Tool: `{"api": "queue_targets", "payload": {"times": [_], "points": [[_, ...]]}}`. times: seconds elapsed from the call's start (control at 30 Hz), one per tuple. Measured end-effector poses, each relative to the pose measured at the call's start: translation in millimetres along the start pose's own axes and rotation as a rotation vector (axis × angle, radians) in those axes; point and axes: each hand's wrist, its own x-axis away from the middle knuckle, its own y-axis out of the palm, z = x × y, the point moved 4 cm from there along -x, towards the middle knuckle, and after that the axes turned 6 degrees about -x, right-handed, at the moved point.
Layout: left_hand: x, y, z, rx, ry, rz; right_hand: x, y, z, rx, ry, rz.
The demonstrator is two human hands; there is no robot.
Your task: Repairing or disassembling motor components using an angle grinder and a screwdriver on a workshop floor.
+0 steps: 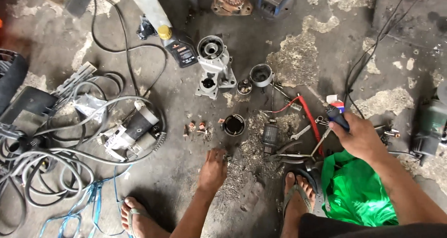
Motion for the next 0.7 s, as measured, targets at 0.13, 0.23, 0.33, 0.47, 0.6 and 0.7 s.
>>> {"api": "queue_targets", "payload": {"times": [0.13, 0.23, 0.33, 0.47, 0.6, 0.7], "points": [[7, -6, 26, -0.049, 0.029, 0.02, 3, 0, -5, -0.065, -0.047, 0.01], [11, -14, 42, -0.341, 0.04, 0.098, 2, 0, -2, -0.084, -0.04, 0.012], [13, -31, 93, -0.339, 0.174, 0.167, 0, -2, -3, -0.087, 0.053, -0.042], [-38, -10, 146, -0.113, 0.086, -0.087, -4, -4, 7, -0.037, 0.011, 0.036], [-88, 11, 176, -0.09, 0.008, -0.053, -4, -16, 8, -0.103, 0.095, 0.069], [-107, 5, 174, 0.002, -0.172, -0.218, -7, -18, 16, -0.148, 0.121, 0.094]]}}
